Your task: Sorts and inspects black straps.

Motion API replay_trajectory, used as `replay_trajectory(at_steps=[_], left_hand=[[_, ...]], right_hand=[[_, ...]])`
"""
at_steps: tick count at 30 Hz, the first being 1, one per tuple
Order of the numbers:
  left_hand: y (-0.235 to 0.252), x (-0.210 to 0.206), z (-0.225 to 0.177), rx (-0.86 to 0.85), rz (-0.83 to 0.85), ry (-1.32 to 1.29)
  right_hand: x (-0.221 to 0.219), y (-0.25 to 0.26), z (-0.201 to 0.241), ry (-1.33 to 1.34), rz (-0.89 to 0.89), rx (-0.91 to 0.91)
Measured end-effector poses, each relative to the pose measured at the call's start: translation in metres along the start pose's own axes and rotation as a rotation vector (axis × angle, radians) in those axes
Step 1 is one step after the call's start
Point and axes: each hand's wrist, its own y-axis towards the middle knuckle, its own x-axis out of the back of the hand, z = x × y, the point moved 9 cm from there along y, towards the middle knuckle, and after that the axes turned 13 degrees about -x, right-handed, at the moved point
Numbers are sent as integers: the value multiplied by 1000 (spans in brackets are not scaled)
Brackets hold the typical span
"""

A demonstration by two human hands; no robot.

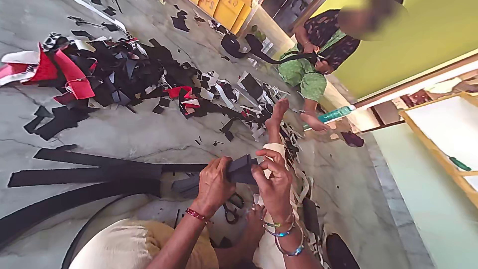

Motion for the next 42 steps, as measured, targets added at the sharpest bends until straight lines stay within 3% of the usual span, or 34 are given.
replay_trajectory(at_steps=[3,9,14,21,28,34,42], left_hand=[[-1,-9,4,41,80,-79],[0,-9,7,118,114,-157],[2,-5,2,77,76,-154],[0,-2,-3,-20,28,-103],[-1,-3,-5,-44,-12,-83],[-1,-1,-6,-49,7,-113],[0,2,-8,-83,-53,-105]], right_hand=[[-4,3,-7,108,107,-63],[-5,7,-34,609,346,-297],[-17,-13,-29,425,419,-164],[-33,-21,-8,518,345,-46],[-32,-24,-1,493,310,-44],[-46,-27,-10,510,410,1],[-45,-27,-9,580,336,-74]])
